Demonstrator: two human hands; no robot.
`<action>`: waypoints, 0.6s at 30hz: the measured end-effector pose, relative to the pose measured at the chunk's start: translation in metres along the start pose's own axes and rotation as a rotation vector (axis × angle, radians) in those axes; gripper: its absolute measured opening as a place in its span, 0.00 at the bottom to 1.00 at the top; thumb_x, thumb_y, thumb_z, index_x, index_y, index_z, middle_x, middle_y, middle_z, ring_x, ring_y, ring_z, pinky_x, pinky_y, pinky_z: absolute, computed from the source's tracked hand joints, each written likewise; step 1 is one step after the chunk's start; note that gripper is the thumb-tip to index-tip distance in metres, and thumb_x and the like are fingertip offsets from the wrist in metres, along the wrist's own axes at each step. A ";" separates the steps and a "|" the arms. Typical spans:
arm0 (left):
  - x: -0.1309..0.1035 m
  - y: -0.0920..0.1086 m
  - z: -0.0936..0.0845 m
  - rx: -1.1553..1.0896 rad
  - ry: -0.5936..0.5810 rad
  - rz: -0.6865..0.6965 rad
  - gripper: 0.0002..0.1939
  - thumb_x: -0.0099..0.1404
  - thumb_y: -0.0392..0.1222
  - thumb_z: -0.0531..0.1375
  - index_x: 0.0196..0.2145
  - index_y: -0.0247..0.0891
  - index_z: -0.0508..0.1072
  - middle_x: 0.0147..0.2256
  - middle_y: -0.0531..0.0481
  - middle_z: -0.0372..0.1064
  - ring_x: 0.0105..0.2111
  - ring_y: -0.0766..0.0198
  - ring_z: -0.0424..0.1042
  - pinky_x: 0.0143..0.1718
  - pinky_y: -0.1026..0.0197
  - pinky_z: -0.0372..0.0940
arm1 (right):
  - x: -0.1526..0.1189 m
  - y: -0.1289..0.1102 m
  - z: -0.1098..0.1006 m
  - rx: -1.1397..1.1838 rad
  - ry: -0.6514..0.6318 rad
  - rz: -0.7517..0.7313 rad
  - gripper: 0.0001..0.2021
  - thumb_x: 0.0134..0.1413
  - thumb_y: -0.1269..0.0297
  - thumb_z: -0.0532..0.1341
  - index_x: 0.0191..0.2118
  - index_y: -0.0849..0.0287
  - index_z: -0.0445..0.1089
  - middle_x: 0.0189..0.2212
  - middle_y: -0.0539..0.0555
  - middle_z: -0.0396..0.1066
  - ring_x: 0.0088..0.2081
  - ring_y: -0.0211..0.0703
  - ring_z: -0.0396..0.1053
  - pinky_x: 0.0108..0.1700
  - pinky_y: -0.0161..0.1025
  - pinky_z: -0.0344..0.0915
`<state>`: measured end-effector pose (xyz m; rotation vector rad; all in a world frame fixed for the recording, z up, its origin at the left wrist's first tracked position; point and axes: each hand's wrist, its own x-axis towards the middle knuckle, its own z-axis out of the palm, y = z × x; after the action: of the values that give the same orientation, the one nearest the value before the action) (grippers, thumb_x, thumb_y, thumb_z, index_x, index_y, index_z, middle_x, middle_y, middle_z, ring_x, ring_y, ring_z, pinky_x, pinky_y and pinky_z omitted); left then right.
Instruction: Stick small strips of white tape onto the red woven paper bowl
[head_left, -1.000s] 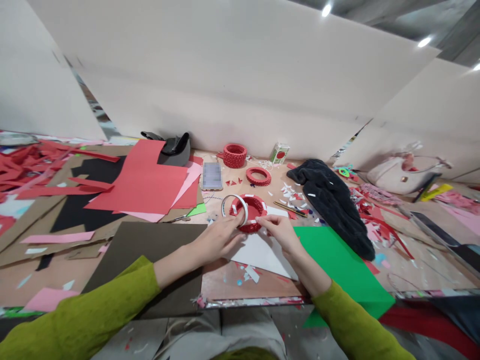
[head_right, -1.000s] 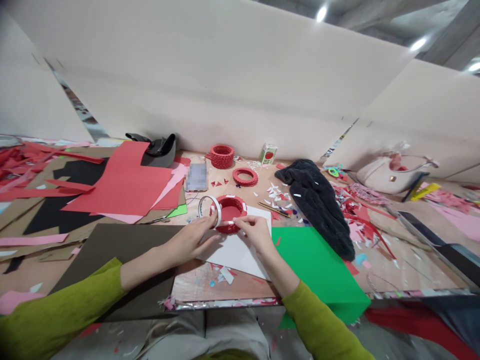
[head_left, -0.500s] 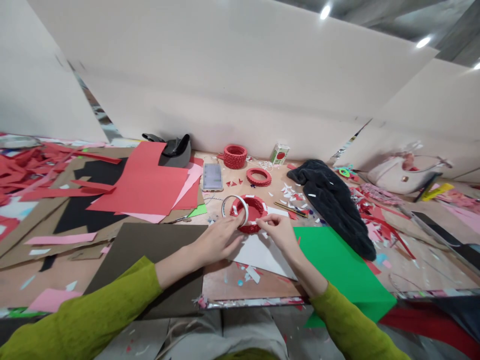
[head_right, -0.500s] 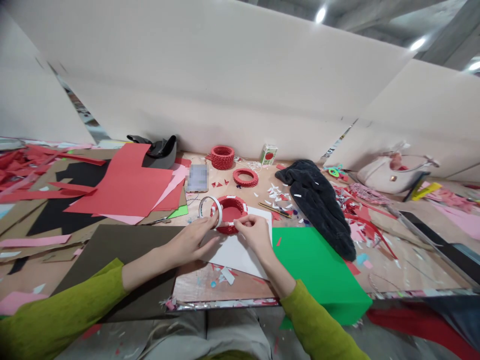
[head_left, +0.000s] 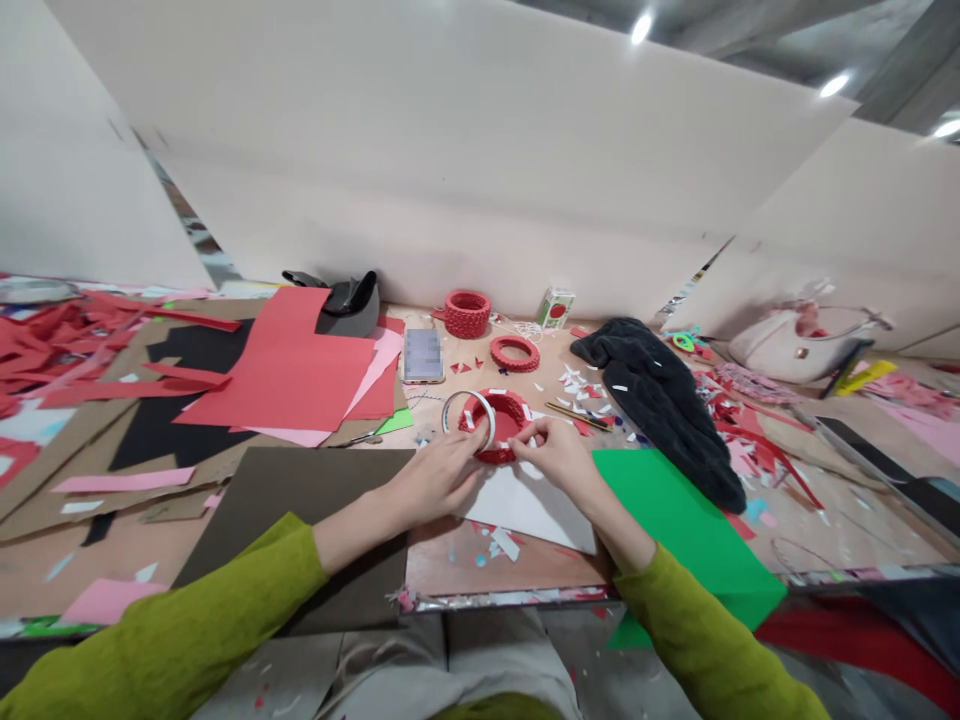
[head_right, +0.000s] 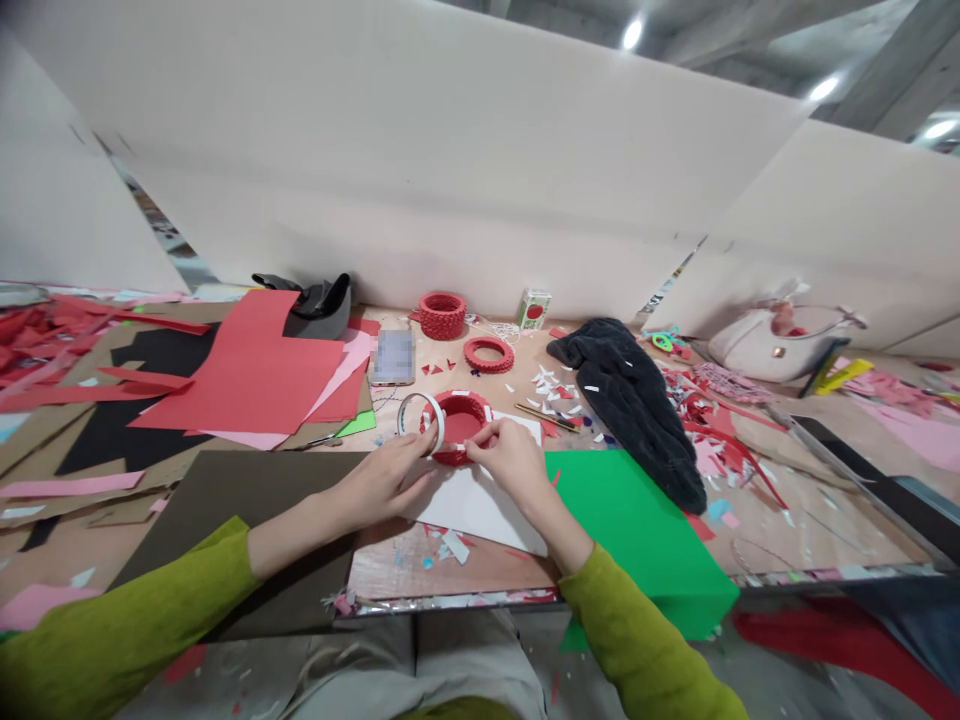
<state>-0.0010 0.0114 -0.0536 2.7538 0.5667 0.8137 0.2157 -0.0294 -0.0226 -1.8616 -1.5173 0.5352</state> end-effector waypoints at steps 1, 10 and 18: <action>0.000 -0.001 0.000 -0.003 -0.006 -0.003 0.31 0.70 0.40 0.52 0.66 0.31 0.45 0.48 0.33 0.69 0.48 0.50 0.70 0.48 0.47 0.68 | 0.002 0.001 -0.003 -0.014 0.016 -0.005 0.10 0.41 0.56 0.67 0.21 0.57 0.74 0.16 0.47 0.62 0.21 0.37 0.57 0.25 0.35 0.47; -0.001 -0.006 0.000 -0.118 -0.020 -0.047 0.31 0.70 0.40 0.53 0.66 0.34 0.46 0.53 0.32 0.66 0.51 0.50 0.68 0.51 0.45 0.66 | 0.004 0.029 -0.012 0.042 0.216 -0.071 0.24 0.45 0.42 0.65 0.37 0.59 0.69 0.37 0.57 0.68 0.36 0.47 0.67 0.38 0.42 0.64; 0.001 -0.005 -0.004 -0.165 -0.032 -0.052 0.27 0.71 0.39 0.50 0.66 0.35 0.50 0.50 0.34 0.68 0.49 0.52 0.70 0.49 0.48 0.68 | 0.014 0.035 0.020 0.405 0.037 -0.033 0.44 0.31 0.53 0.74 0.57 0.56 0.58 0.61 0.64 0.53 0.64 0.59 0.52 0.63 0.56 0.52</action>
<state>-0.0040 0.0166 -0.0508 2.5868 0.5369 0.7669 0.2298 -0.0144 -0.0604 -1.5235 -1.2991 0.7281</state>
